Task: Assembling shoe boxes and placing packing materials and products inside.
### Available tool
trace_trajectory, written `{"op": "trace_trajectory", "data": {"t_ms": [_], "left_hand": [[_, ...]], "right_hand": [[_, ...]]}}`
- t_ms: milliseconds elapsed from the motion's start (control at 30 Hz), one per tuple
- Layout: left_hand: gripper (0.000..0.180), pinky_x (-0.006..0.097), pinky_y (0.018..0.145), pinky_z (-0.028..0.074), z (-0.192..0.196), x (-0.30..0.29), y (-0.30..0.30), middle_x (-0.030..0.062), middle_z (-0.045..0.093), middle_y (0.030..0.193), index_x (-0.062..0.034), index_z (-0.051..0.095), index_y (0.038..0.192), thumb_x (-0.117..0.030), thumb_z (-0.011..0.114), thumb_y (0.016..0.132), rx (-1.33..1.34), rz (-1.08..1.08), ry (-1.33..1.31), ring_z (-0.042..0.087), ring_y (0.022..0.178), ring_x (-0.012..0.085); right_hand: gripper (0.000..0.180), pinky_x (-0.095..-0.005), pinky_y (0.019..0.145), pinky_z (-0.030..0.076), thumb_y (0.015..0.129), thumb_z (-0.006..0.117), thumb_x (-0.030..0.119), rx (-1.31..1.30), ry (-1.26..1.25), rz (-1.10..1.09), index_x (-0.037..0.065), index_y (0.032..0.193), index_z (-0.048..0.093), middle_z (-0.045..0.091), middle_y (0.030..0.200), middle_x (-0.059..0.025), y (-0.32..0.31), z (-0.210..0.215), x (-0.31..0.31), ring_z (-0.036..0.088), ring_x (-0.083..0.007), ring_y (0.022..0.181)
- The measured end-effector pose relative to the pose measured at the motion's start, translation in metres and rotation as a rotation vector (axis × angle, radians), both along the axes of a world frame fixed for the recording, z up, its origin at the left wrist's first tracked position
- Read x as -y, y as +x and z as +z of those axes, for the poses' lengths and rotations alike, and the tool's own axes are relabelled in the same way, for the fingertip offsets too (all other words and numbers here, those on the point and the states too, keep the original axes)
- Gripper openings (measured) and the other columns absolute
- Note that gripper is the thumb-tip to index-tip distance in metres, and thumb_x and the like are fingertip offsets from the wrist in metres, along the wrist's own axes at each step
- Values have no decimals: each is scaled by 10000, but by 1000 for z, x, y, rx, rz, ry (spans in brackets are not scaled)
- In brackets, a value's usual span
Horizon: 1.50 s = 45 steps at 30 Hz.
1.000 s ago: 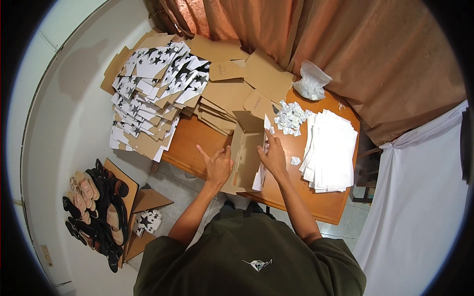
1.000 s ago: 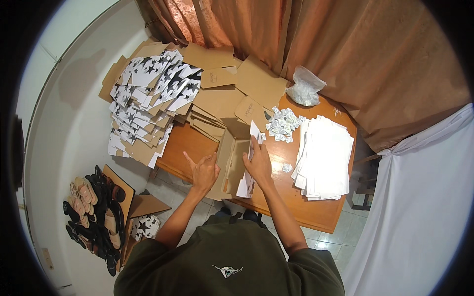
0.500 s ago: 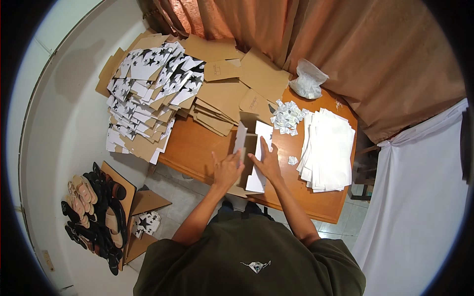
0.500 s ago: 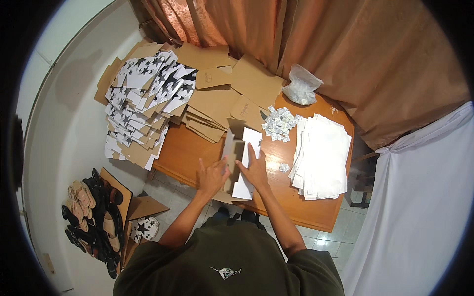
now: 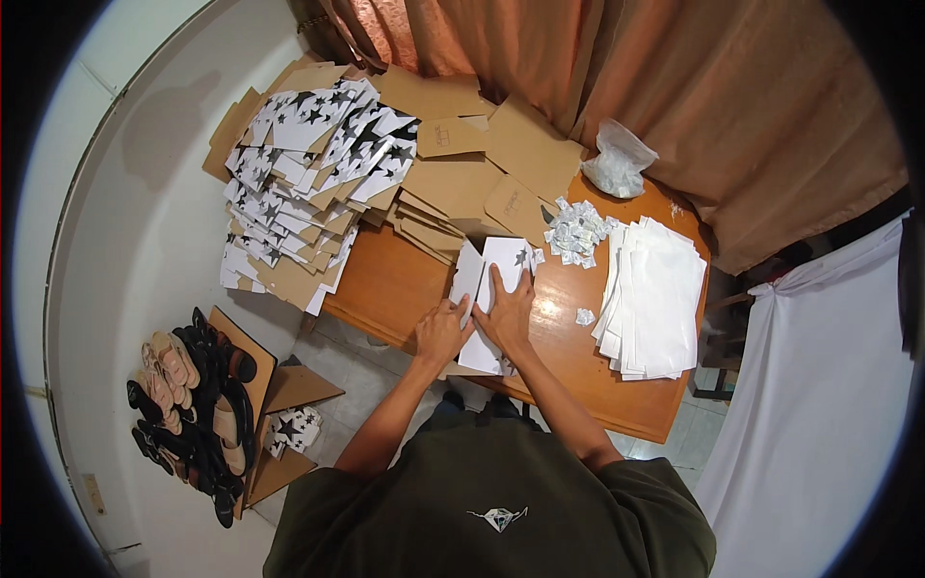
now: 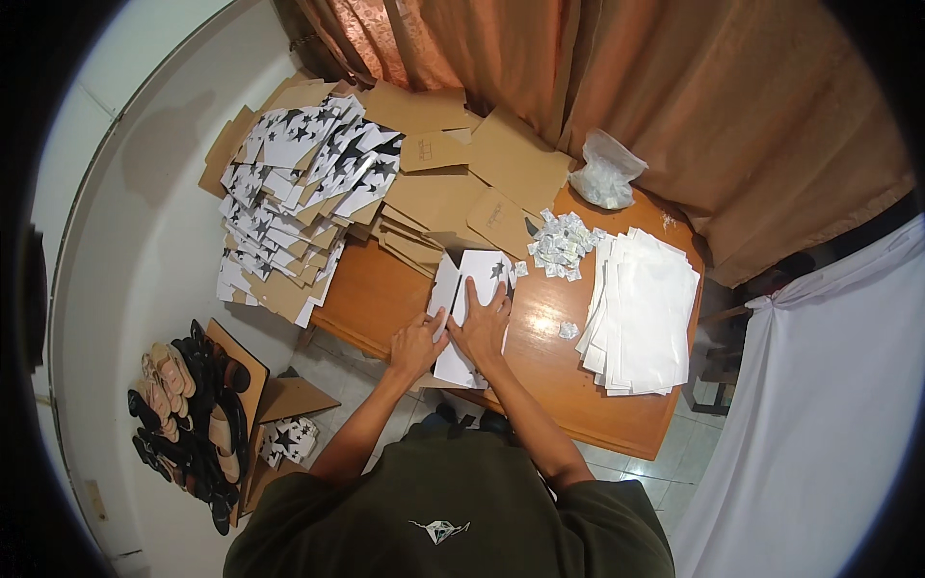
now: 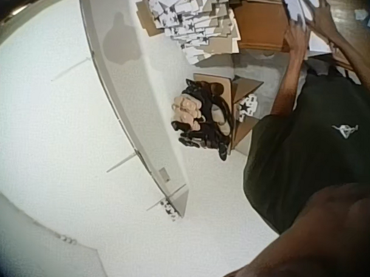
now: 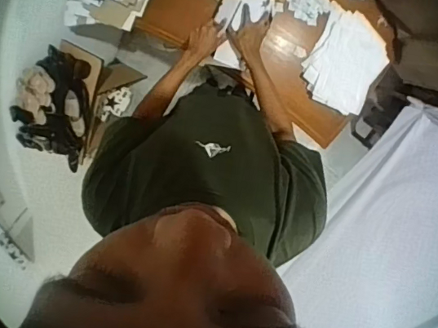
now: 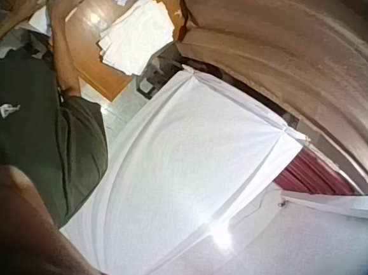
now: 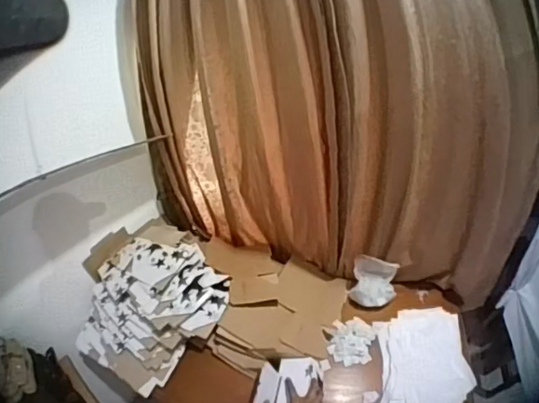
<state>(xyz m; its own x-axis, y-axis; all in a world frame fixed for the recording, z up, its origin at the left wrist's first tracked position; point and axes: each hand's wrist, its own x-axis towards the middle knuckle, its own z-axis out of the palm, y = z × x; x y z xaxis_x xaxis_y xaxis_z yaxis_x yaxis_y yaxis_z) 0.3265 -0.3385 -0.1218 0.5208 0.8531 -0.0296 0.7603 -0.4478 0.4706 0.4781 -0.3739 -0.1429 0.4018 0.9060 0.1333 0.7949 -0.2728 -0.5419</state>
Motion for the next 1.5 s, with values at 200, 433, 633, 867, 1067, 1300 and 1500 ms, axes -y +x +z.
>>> {"op": "trace_trajectory", "data": {"t_ms": [200,433,633,867,1067,1300,1500], "left_hand": [[589,486,988,486,-11,-4,12,206,566,1361,-113,644,1334,-446,695,851,52,-101,48,570,1223,384],[695,517,1081,416,-7,3,41,261,494,1443,-50,613,1346,-486,733,819,139,-224,2,480,1316,434],[734,532,997,480,-11,3,44,220,469,1444,-101,521,1427,-444,751,820,83,-243,-8,408,1330,427],[653,540,919,533,-8,2,35,180,431,1464,-241,538,1432,-414,741,836,58,-274,-36,409,1297,422],[662,541,892,542,-8,4,32,142,431,1452,-231,564,1409,-408,758,801,32,-241,-50,393,1289,411],[631,501,1004,471,3,-4,28,183,505,1353,-167,574,1377,-379,751,810,147,-230,-52,476,1244,418],[648,491,1014,471,4,-15,22,175,502,1383,-160,537,1404,-425,713,840,281,-262,-167,490,1274,403]], "right_hand": [[907,-579,1094,369,786,768,332,-209,-2,67,140,1555,325,214,1465,-441,32,0,16,303,-617,1340],[895,-538,1147,345,820,753,334,-265,-6,172,225,1581,295,206,1507,-384,76,-29,38,265,-575,1410],[943,-487,1140,371,757,790,341,-345,-91,137,159,1563,336,237,1503,-371,78,-20,38,339,-557,1375],[906,-479,1114,410,758,775,363,-279,-47,93,149,1542,375,262,1484,-370,78,-33,33,403,-553,1337],[1084,-531,1002,504,684,835,423,-208,-280,98,215,1583,267,198,1525,-361,71,-23,29,465,-572,1270],[1165,-547,943,536,659,853,413,-103,-440,28,221,1597,188,166,1537,-359,54,8,28,478,-545,1265],[1200,-549,1043,460,668,854,401,-243,-217,75,165,1604,139,174,1528,-385,62,-29,31,370,-568,1346]]}}
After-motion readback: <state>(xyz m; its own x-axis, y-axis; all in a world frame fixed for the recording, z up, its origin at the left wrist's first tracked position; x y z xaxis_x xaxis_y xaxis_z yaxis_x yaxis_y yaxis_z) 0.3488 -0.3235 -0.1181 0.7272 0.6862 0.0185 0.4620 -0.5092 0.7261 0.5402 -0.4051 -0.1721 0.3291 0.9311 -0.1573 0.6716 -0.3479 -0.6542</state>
